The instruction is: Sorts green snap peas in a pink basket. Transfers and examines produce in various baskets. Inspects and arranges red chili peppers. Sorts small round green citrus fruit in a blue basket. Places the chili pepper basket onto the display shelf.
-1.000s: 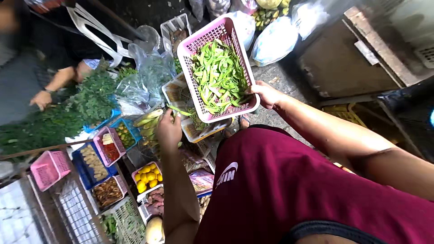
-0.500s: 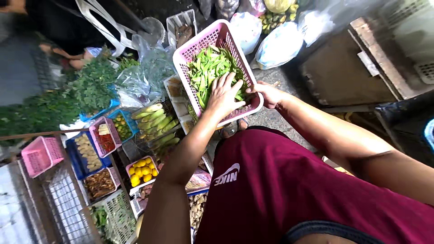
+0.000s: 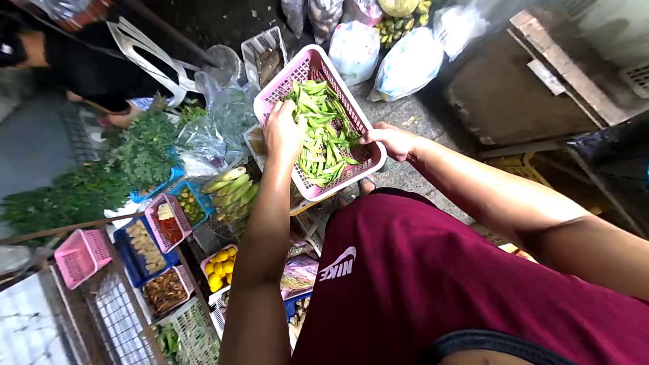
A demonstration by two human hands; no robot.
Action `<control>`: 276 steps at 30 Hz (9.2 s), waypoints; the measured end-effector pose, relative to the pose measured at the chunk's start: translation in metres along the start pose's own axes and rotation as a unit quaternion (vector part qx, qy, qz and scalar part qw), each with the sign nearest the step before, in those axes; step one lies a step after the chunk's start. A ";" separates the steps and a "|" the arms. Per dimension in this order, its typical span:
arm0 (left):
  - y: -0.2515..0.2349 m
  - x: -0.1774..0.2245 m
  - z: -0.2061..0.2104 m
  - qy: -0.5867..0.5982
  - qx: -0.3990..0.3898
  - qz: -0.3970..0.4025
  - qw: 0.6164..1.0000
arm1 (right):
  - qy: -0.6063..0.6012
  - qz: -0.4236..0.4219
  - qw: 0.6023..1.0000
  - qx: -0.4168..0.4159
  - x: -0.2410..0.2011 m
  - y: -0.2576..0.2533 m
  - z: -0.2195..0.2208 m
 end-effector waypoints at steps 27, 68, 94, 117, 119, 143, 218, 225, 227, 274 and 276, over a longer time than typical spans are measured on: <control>0.061 0.023 0.032 0.308 -0.095 -0.004 0.947 | 0.003 -0.013 1.000 -0.017 0.016 0.001 0.002; 0.030 0.022 0.066 0.015 -0.090 0.068 0.994 | -0.005 -0.013 1.000 0.011 0.010 -0.006 0.024; -0.010 0.036 0.073 0.156 -0.146 -0.120 0.970 | -0.015 -0.007 0.999 0.041 0.016 -0.024 0.029; 0.063 0.000 0.037 -0.120 -0.191 0.267 0.937 | -0.064 -0.074 0.995 0.024 0.003 0.000 -0.016; 0.058 0.008 0.052 -0.188 -0.203 0.307 0.911 | -0.051 -0.075 0.996 0.012 0.002 -0.001 -0.018; 0.056 0.005 0.038 -0.076 -0.318 0.237 0.915 | -0.020 -0.030 0.999 -0.010 0.003 -0.009 -0.011; 0.011 -0.010 0.040 0.602 -0.166 -0.014 0.781 | -0.011 -0.016 1.000 0.016 0.001 -0.014 -0.003; 0.015 0.031 0.070 -0.019 -0.186 0.133 0.973 | 0.005 -0.018 1.000 -0.001 0.001 -0.016 0.003; 0.012 0.031 0.071 -0.053 -0.172 0.154 0.972 | 0.004 -0.017 1.000 0.001 0.001 -0.017 0.004; 0.005 -0.020 0.053 -0.279 -0.195 -0.027 0.940 | -0.010 -0.038 0.996 0.080 0.008 -0.027 0.024; 0.007 -0.023 0.054 -0.282 -0.198 -0.021 0.939 | 0.002 -0.041 0.996 0.073 0.006 -0.027 0.024</control>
Point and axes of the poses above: each hand's wrist, its own y-axis away from the middle knuckle, its own z-axis out of the palm, x = y × z, the point moved 5 cm from there along -y, towards the middle knuckle, and after that the axes turned 1 degree about -y, right-handed, at the moved point
